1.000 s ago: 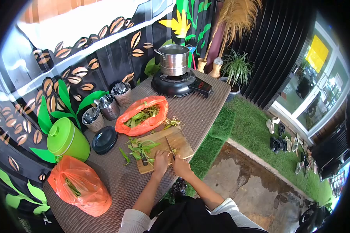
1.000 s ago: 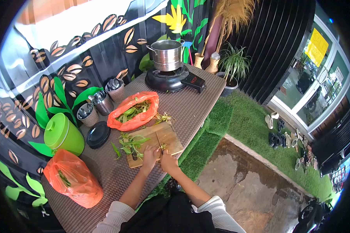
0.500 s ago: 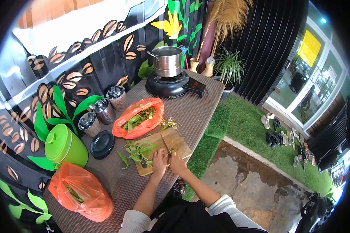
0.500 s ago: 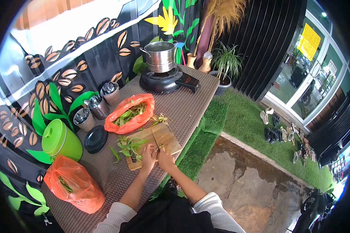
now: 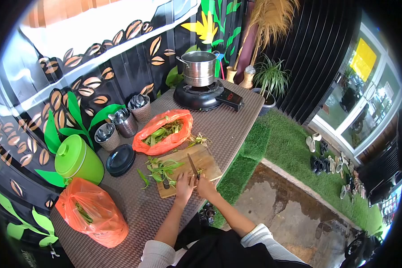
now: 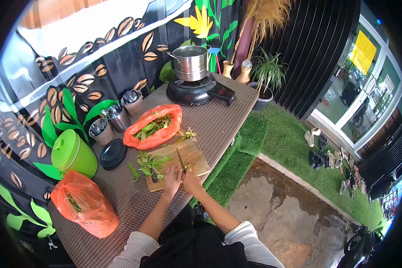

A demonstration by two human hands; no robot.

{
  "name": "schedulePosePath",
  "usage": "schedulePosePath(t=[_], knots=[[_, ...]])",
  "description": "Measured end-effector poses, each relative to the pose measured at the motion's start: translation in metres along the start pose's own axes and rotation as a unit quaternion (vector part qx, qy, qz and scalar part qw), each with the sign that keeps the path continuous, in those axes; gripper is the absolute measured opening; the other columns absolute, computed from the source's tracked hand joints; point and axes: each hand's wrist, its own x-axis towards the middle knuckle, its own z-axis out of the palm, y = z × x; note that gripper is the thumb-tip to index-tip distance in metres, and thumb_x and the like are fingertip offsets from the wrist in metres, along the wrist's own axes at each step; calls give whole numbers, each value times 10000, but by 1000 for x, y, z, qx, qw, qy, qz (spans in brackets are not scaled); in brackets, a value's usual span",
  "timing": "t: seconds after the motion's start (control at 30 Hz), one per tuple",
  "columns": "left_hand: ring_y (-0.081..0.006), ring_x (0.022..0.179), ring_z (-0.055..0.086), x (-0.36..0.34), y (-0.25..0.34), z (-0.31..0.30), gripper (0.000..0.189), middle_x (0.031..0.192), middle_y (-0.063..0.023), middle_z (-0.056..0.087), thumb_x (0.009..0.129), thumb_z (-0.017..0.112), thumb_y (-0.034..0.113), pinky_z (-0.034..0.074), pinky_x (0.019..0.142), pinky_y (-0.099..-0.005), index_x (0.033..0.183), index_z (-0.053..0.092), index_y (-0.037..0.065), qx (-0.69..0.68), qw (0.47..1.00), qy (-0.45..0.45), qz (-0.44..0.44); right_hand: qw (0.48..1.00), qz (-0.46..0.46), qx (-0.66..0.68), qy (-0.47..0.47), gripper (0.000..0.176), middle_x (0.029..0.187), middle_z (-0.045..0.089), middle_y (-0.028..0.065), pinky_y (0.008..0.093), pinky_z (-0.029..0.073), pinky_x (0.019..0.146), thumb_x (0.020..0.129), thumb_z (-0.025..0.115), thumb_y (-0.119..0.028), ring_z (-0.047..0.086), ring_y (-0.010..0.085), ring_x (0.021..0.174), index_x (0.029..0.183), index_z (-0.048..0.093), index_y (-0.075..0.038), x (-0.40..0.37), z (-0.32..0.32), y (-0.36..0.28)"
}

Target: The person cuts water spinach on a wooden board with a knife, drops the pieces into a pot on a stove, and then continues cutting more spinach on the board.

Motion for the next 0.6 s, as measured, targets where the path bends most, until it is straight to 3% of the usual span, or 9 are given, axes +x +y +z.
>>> schedulePosePath(t=[0.17,0.23,0.27,0.33,0.43,0.6], knots=[[-341,855,604,2,10,-5,213,883,-164,611,789,627,17,488,727,-390,994,567,6,-40,999,22,3,999,45,-25,-10,327,976,632,285,500,501,819,921,477,-225,624,431,948,1127,409,19,-19,4,-16],[-245,761,641,7,6,-4,188,826,-129,641,757,653,-33,503,658,-320,932,591,-3,-112,991,9,-71,999,33,-24,3,313,982,633,285,496,498,830,918,478,-209,625,424,958,1126,404,13,-4,5,-13],[-245,761,641,8,-1,-1,188,826,-129,641,757,653,-33,503,658,-320,932,591,-3,-111,991,8,-72,999,34,-23,2,313,982,633,285,496,498,830,918,478,-209,625,424,958,1126,404,13,1,4,-7],[-158,647,628,16,-25,9,197,784,-116,668,708,704,-36,498,597,-263,886,626,-6,-174,978,-9,-114,1000,13,1,-19,331,990,635,280,489,499,840,903,489,-189,626,419,963,1150,399,13,8,-5,-3],[-121,628,616,21,-30,9,214,713,-88,679,685,727,-37,491,598,-240,876,634,-14,-178,972,-13,-154,999,12,-48,-18,336,971,642,274,493,506,822,915,467,-199,633,420,941,1163,398,17,-4,1,-1],[-116,638,620,17,-28,8,205,748,-95,686,696,715,-56,494,598,-243,878,629,-20,-166,975,-4,-144,999,29,-42,0,331,934,649,271,503,514,790,923,455,-200,643,423,897,1165,400,19,-12,9,-11]])
